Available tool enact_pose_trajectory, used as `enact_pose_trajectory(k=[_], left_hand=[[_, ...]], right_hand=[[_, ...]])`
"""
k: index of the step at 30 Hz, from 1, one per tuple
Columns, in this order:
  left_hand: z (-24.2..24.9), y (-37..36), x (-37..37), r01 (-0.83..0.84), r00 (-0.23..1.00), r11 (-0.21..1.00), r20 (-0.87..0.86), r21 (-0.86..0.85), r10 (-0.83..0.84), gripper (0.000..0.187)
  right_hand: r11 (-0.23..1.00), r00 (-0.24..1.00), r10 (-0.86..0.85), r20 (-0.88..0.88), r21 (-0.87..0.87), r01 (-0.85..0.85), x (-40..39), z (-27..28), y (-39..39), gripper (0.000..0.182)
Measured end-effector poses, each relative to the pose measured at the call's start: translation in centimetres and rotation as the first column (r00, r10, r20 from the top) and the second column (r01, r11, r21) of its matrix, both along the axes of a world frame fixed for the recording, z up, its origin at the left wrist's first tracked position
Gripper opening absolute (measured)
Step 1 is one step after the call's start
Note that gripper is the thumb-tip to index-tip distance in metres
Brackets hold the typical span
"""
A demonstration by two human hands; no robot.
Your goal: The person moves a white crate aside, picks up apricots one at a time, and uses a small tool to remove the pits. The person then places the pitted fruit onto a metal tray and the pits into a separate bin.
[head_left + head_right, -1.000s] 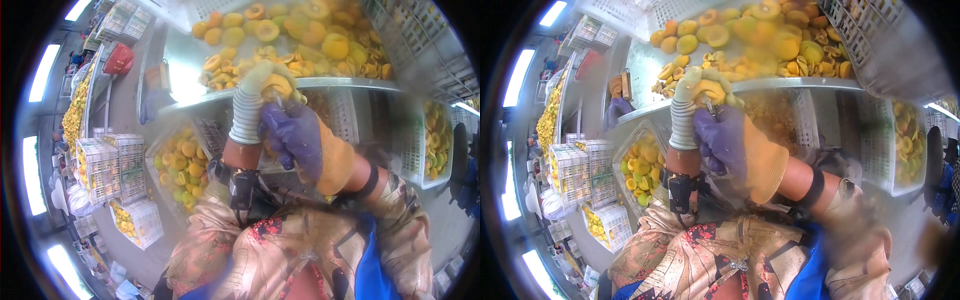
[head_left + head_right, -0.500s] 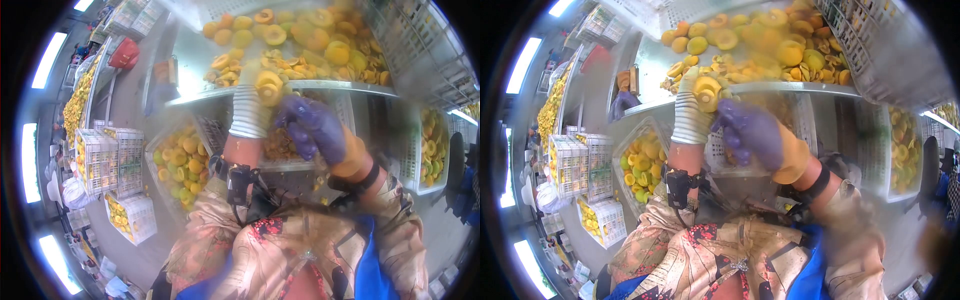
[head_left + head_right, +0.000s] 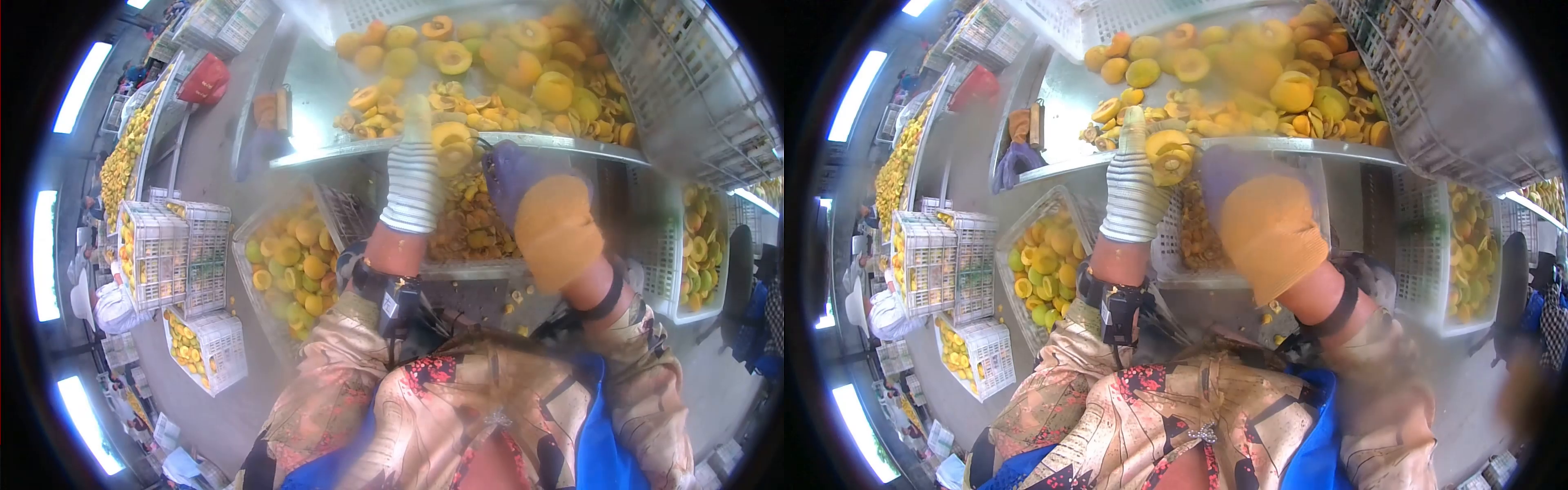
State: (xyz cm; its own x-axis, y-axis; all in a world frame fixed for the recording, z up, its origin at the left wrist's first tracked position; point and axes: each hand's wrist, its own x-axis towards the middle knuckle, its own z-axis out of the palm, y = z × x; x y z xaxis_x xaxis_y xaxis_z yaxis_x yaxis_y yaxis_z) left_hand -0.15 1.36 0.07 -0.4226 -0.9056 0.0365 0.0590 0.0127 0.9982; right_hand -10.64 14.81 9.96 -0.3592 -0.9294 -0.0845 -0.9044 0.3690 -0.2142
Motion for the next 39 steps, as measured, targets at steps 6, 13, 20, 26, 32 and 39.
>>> enact_pose_trajectory(k=[6,13,20,26,32,39], left_hand=[[1.9,1.3,1.2,0.122,0.912,0.826,0.39,-0.55,0.125,0.048],[3.2,-2.4,2.3,0.023,0.948,0.964,-0.312,0.264,0.063,0.049],[8.1,-1.0,14.3,-0.158,0.987,0.949,0.087,0.275,0.139,0.047],[10.3,-5.0,15.2,-0.028,0.648,0.922,0.695,-0.387,0.311,0.039],[3.3,-16.7,3.6,0.091,0.368,0.955,0.901,-0.282,0.231,0.05],[6.5,-11.6,2.3,0.133,0.756,0.972,0.654,-0.196,0.028,0.061]], right_hand=[[0.883,0.923,0.302,-0.24,-0.294,-0.366,0.5,-3.9,1.5,0.018],[0.989,0.987,0.151,-0.049,0.015,-0.15,-0.2,-2.5,2.1,0.016],[0.987,0.999,-0.033,-0.032,0.155,0.038,-1.9,-2.6,0.5,0.018],[0.993,0.973,-0.115,0.201,0.005,0.116,-1.9,-3.6,-1.0,0.028],[0.985,0.919,-0.168,0.358,0.035,0.167,-2.3,-5.7,-2.2,0.032],[0.946,0.855,0.075,0.514,-0.307,0.102,-2.6,-4.6,-1.6,0.032]])
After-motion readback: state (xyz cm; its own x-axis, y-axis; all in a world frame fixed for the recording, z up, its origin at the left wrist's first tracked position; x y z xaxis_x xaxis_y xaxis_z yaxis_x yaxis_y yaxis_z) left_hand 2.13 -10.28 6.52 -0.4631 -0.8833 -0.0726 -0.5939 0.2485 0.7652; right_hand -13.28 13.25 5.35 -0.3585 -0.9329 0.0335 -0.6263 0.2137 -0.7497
